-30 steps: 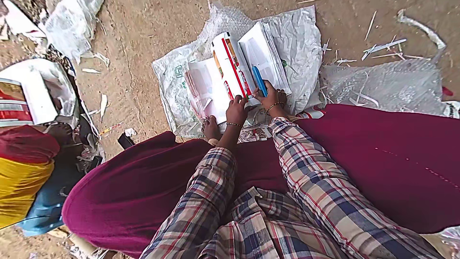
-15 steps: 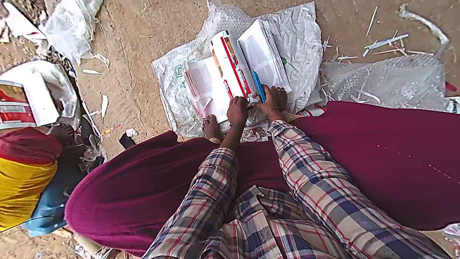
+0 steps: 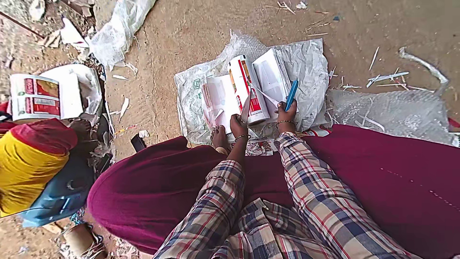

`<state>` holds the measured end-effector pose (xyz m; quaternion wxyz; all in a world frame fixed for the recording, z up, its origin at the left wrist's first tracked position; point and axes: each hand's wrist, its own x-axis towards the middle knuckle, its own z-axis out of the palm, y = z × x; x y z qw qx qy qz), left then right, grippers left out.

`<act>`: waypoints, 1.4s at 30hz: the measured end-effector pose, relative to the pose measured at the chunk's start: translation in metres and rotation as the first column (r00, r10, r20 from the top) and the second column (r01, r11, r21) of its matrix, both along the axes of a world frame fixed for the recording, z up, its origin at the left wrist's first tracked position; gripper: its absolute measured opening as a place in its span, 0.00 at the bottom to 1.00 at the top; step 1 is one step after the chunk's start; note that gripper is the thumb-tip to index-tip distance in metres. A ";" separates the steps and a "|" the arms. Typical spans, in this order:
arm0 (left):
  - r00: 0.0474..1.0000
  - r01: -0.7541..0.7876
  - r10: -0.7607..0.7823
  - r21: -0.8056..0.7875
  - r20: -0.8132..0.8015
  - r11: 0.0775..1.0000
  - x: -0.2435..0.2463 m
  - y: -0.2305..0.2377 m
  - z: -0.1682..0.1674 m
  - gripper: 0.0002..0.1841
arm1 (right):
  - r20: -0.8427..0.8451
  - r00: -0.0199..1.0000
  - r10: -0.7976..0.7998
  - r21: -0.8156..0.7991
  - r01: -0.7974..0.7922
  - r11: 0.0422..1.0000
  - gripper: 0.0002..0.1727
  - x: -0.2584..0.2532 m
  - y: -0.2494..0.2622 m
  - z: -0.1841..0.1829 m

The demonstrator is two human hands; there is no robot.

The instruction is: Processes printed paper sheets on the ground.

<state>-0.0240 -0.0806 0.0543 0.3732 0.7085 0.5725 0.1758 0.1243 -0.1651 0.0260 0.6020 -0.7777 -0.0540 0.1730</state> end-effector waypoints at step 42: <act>0.895 0.425 -0.436 -0.109 -0.099 0.898 -0.029 0.070 -0.002 0.33 | -0.107 0.834 0.541 -0.363 -0.539 0.760 0.20 0.002 0.033 0.117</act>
